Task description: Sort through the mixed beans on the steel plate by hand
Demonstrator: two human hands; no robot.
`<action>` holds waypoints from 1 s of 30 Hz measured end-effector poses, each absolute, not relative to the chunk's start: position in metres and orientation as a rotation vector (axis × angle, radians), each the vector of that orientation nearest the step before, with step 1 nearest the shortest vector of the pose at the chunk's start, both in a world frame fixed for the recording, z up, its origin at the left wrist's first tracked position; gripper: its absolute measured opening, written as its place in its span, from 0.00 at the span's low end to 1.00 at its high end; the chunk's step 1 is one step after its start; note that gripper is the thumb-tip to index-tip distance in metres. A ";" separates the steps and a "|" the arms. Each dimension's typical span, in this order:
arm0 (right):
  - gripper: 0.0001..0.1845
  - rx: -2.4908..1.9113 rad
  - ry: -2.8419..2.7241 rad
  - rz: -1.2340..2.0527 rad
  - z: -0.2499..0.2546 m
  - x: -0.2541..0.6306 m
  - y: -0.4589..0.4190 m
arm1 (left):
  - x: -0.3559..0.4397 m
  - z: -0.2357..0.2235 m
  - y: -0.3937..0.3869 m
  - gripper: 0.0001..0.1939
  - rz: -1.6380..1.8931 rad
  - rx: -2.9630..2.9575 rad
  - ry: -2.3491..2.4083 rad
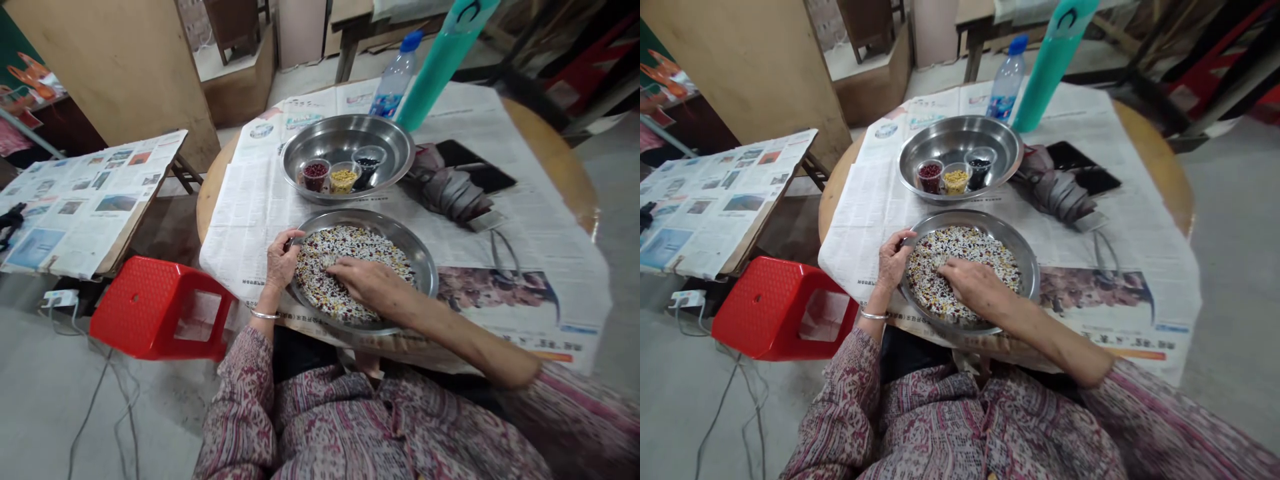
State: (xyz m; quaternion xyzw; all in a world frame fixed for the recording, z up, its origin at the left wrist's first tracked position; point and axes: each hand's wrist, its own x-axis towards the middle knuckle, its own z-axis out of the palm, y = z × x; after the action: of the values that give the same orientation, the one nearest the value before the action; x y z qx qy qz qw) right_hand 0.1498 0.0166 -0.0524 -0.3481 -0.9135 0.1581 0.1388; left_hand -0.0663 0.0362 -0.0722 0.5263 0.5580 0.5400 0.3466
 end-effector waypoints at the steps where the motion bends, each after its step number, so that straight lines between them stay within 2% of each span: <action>1: 0.17 -1.060 -2.614 0.398 -0.051 0.147 0.025 | -0.066 -0.072 0.036 0.18 1.401 1.365 1.448; 4: 0.16 -1.109 -2.552 0.258 -0.046 0.135 0.038 | -0.067 -0.072 0.037 0.18 1.406 1.369 1.446; 8: 0.22 -0.965 -2.628 0.188 -0.047 0.109 0.032 | -0.067 -0.072 0.037 0.18 1.408 1.373 1.434; 11: 0.11 -0.778 -2.745 0.291 -0.050 0.101 0.027 | -0.068 -0.073 0.037 0.18 1.404 1.378 1.446; 13: 0.09 -0.763 -2.807 0.331 -0.052 0.107 0.028 | -0.068 -0.075 0.038 0.18 1.405 1.379 1.446; 20: 0.13 -1.214 -2.644 0.231 -0.050 0.167 0.061 | -0.068 -0.078 0.040 0.17 1.411 1.380 1.424; 24: 0.16 -1.402 -2.483 0.187 -0.051 0.170 0.069 | -0.069 -0.077 0.040 0.17 1.405 1.378 1.424; 27: 0.20 -1.288 -2.502 0.232 -0.052 0.155 0.061 | -0.069 -0.075 0.040 0.16 1.398 1.361 1.418; 30: 0.12 -0.998 -2.614 0.419 -0.050 0.143 0.046 | -0.068 -0.075 0.040 0.16 1.397 1.355 1.429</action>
State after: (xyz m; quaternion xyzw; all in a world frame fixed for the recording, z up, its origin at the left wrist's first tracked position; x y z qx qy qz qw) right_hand 0.1433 0.0462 -0.0495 -0.3484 -0.9127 0.1464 0.1553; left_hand -0.0684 0.0398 -0.0749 0.5244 0.5532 0.5408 0.3556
